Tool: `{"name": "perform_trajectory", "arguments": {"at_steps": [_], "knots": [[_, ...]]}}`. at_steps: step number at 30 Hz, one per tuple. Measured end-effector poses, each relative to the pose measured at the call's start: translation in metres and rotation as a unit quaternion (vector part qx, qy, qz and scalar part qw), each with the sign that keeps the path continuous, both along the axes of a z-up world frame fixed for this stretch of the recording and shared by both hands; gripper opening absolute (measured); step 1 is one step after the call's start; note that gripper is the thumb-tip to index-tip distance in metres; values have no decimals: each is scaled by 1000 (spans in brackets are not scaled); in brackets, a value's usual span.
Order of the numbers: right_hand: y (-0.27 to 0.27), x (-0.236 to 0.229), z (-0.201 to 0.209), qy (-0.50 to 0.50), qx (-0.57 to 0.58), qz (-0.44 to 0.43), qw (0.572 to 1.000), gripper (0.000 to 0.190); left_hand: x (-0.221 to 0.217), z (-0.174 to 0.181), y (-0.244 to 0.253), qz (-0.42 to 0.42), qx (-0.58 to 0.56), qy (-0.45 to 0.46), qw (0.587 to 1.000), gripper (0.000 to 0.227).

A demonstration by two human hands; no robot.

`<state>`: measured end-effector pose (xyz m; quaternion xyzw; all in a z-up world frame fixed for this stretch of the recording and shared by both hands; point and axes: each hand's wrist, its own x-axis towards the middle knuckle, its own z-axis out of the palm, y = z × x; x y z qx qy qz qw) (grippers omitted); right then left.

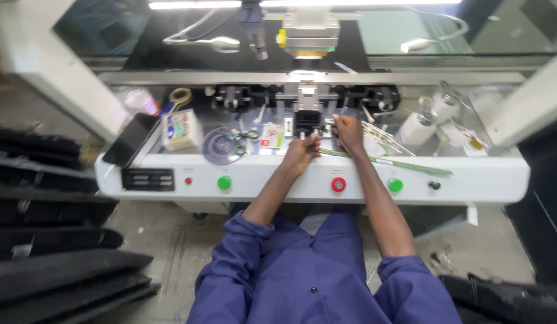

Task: Aligning and bonding a PCB strip to a panel using a specialized bonding machine.

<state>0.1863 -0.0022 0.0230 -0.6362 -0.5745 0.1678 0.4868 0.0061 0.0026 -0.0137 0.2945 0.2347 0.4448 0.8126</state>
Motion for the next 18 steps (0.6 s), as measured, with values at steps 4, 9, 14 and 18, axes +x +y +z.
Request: {"name": "perform_trajectory", "arguments": {"at_steps": [4, 9, 14, 18], "knots": [[-12, -11, 14, 0, -4, 12, 1000, 38, 2, -2, 0, 35, 4, -6, 999, 23], [-5, -5, 8, -11, -35, -27, 999, 40, 6, -4, 4, 9, 4, 8, 1000, 23], [-4, -5, 7, -6, -30, -29, 999, 40, 5, -2, 4, 5, -1, 12, 1000, 23], [-1, -3, 3, -4, -22, -30, 999, 41, 6, -4, 6, 1, -2, 15, 1000, 22]]}}
